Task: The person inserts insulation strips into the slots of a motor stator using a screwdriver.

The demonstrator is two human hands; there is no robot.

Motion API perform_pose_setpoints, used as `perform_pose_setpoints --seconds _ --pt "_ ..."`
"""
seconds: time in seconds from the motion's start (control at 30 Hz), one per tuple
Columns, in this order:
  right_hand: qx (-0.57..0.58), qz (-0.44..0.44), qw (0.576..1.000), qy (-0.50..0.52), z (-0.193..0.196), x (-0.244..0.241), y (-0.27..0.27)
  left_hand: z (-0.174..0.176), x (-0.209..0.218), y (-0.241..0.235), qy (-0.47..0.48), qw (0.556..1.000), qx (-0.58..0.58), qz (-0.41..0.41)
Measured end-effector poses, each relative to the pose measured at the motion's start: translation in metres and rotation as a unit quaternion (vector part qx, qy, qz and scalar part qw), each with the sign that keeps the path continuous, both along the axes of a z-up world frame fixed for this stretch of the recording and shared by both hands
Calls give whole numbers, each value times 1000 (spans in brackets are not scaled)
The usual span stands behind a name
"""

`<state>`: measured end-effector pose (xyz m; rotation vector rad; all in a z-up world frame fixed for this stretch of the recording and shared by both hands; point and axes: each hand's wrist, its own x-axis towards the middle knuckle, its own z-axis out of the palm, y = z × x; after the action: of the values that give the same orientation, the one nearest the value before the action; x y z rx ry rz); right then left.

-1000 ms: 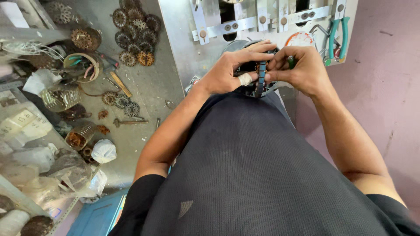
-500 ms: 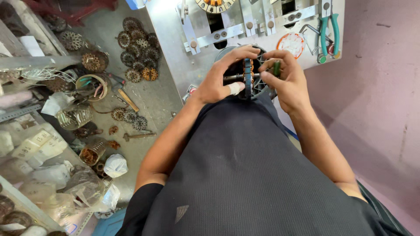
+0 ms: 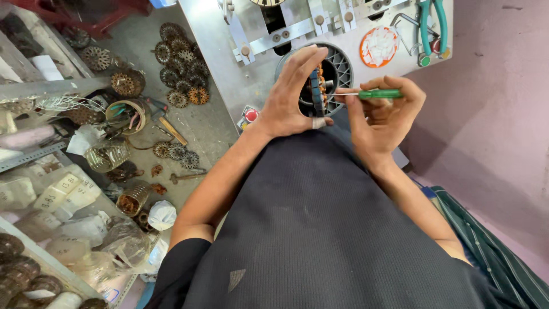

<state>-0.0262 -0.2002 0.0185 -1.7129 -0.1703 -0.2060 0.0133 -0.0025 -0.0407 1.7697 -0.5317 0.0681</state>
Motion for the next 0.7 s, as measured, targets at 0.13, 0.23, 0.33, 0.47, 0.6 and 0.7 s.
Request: perform_pose_setpoints --seconds 0.13,0.23,0.33,0.47,0.6,0.7 --pt "-184 34 961 -205 -6 8 6 -1 8 15 71 993 -71 -59" --pt "-257 60 918 -296 -3 17 6 -6 17 21 152 964 -186 -114" --pt "-275 129 880 -365 1 27 5 -13 23 22 177 939 -254 -152" --pt "-278 153 856 -409 -2 35 3 -19 26 22 204 928 -265 -165" --pt "-185 35 944 -271 -14 22 10 -19 26 22 219 925 -267 -157" --pt "-190 45 939 -283 -17 18 10 -16 26 22 194 941 -237 -146"
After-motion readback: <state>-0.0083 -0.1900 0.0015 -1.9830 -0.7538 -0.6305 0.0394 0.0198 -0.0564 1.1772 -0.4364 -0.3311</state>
